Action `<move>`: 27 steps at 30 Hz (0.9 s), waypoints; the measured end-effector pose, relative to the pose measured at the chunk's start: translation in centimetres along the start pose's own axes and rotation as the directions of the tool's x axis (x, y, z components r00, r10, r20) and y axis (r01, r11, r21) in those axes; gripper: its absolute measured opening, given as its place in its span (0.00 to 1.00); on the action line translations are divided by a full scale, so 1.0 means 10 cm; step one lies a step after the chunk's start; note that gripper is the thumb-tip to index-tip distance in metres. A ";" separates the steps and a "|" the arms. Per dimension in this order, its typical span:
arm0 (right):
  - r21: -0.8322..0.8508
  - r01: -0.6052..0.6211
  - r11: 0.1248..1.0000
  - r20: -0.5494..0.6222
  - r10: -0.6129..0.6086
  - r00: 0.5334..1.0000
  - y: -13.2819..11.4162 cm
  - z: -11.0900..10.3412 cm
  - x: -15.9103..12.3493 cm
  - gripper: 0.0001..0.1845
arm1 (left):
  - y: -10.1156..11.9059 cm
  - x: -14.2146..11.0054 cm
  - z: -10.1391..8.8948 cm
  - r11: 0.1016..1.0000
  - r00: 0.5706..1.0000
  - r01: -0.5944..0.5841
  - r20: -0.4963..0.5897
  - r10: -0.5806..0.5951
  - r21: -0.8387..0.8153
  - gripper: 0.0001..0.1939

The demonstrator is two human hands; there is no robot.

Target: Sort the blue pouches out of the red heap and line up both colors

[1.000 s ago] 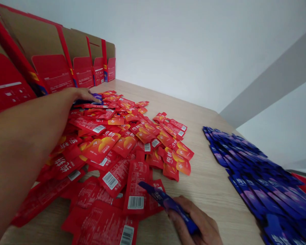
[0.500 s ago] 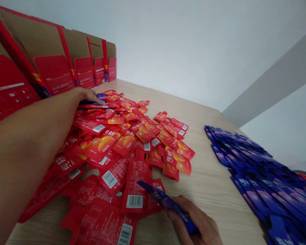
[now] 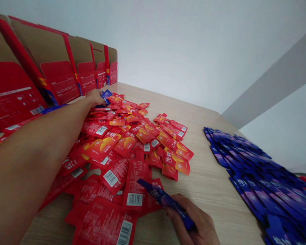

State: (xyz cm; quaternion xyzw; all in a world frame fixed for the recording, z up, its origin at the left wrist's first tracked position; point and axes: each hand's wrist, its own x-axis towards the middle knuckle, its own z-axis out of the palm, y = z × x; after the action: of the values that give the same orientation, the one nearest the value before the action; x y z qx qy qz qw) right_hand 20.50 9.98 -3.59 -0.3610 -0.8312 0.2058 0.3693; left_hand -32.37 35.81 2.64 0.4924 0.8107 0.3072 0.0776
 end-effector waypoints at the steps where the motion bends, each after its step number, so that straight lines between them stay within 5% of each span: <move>1: -0.001 0.010 1.000 0.023 -0.010 1.000 0.00 -0.01 0.01 0.08 | 0.03 -0.05 -0.01 0.999 0.998 0.050 -0.038 -0.050 0.004 0.22; 7: 0.028 -0.028 0.999 -0.042 0.030 0.999 -0.03 0.05 0.01 0.11 | 0.19 -0.37 -0.39 0.985 0.963 0.151 -0.215 -0.165 -0.081 0.19; 13: 0.078 -0.036 0.996 0.000 0.036 0.999 -0.16 0.07 0.11 0.13 | 0.65 -0.89 -0.82 0.979 0.974 -0.022 -0.227 -0.026 -0.204 0.20; 18: 0.104 -0.089 0.991 -0.027 0.092 0.995 -0.28 -0.11 0.17 0.13 | 1.26 -1.91 -0.72 0.897 0.952 -0.299 -0.030 0.306 -0.327 0.18; 20: 0.031 -0.075 0.997 -0.103 0.078 0.992 -0.27 -0.30 0.08 0.13 | 1.43 -2.46 -0.59 0.858 0.884 -0.395 0.119 0.452 -0.329 0.17; 23: -0.240 0.012 0.971 -0.192 -0.060 0.980 -0.15 -0.59 -0.21 0.16 | 1.57 -3.28 -0.34 0.863 0.782 -0.388 0.380 0.494 -0.324 0.15; 27: -0.532 0.043 0.846 -0.046 -0.079 0.996 -0.01 -0.73 -0.66 0.20 | 1.63 -4.12 -0.06 0.906 0.637 -0.234 0.648 0.417 -0.353 0.16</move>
State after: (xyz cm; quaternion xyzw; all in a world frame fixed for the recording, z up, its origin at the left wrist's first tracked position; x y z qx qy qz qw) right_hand 29.10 5.53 -1.90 -0.4288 -0.8541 -0.0554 0.2891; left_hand 0.33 6.01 5.17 0.6981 0.5712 0.1961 0.3847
